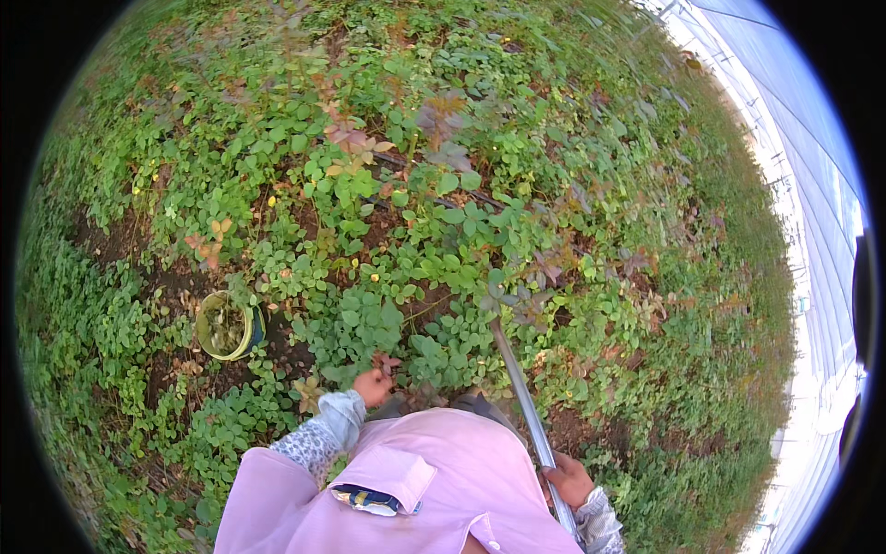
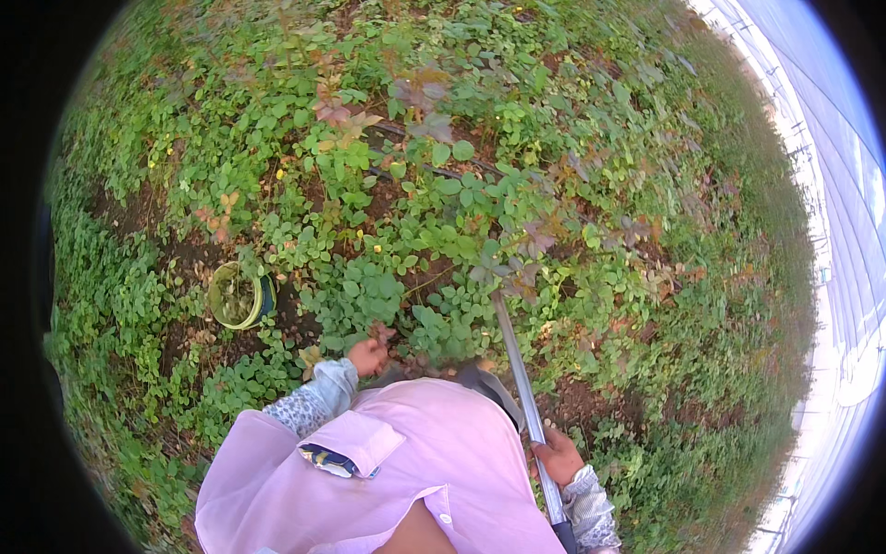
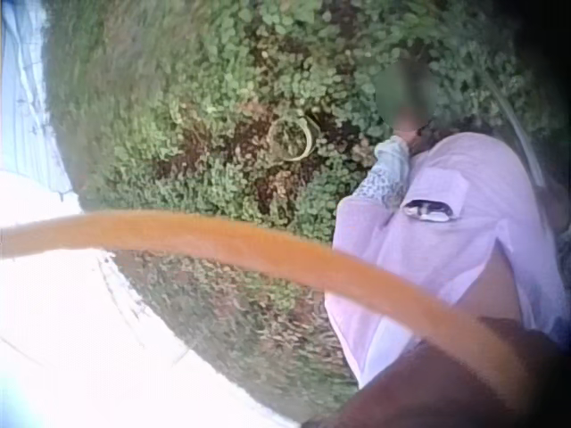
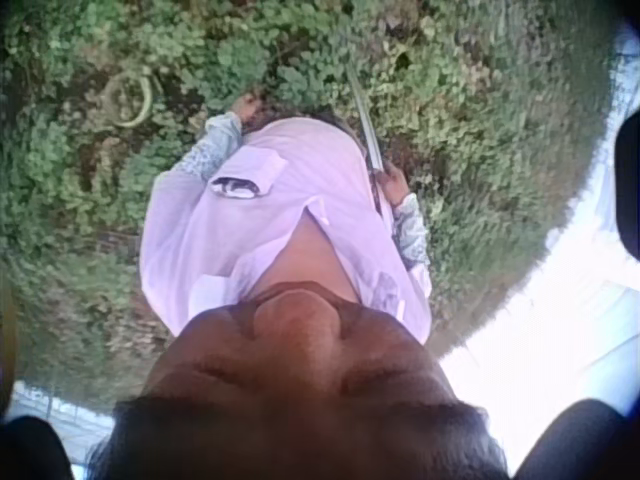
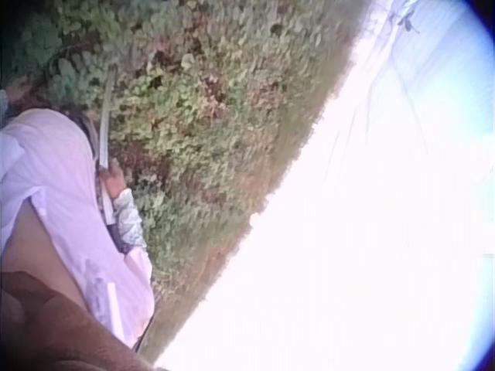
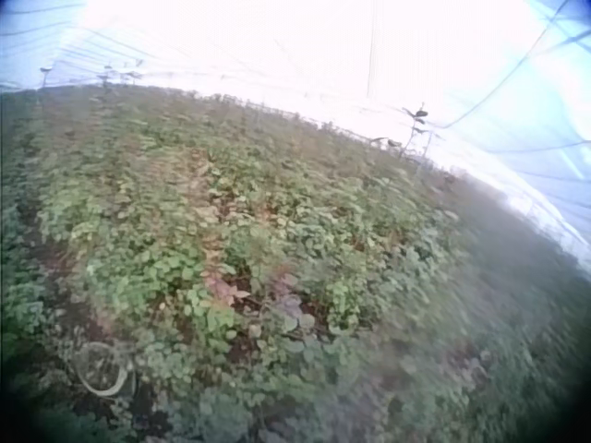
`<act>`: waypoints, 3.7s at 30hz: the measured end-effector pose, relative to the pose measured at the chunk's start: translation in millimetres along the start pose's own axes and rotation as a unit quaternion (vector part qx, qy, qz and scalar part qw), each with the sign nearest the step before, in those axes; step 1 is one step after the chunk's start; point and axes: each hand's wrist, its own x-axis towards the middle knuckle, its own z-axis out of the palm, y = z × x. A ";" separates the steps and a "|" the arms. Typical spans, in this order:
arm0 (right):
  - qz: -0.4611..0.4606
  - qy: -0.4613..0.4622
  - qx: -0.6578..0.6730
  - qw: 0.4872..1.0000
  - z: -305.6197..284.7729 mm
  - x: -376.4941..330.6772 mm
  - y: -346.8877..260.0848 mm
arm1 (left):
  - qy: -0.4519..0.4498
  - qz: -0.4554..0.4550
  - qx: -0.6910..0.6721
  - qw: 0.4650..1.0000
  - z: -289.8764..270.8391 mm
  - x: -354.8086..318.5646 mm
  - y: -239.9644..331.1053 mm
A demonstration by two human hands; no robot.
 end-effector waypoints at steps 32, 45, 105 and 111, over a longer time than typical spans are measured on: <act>-0.002 0.082 0.391 0.917 -131.7 474.6 -57.7 | 0.386 0.043 -0.102 0.916 109.3 -133.8 297.8; 0.003 0.247 0.567 0.786 -231.0 677.8 -72.5 | 0.471 0.053 -0.053 0.879 132.9 -85.9 237.0; -0.249 0.314 0.305 0.864 -173.9 633.5 -265.8 | 0.608 0.114 -0.066 0.783 73.2 -94.1 200.2; -0.233 0.376 0.153 0.884 -165.5 563.3 -215.2 | 0.615 0.111 -0.092 0.775 53.4 -114.0 175.5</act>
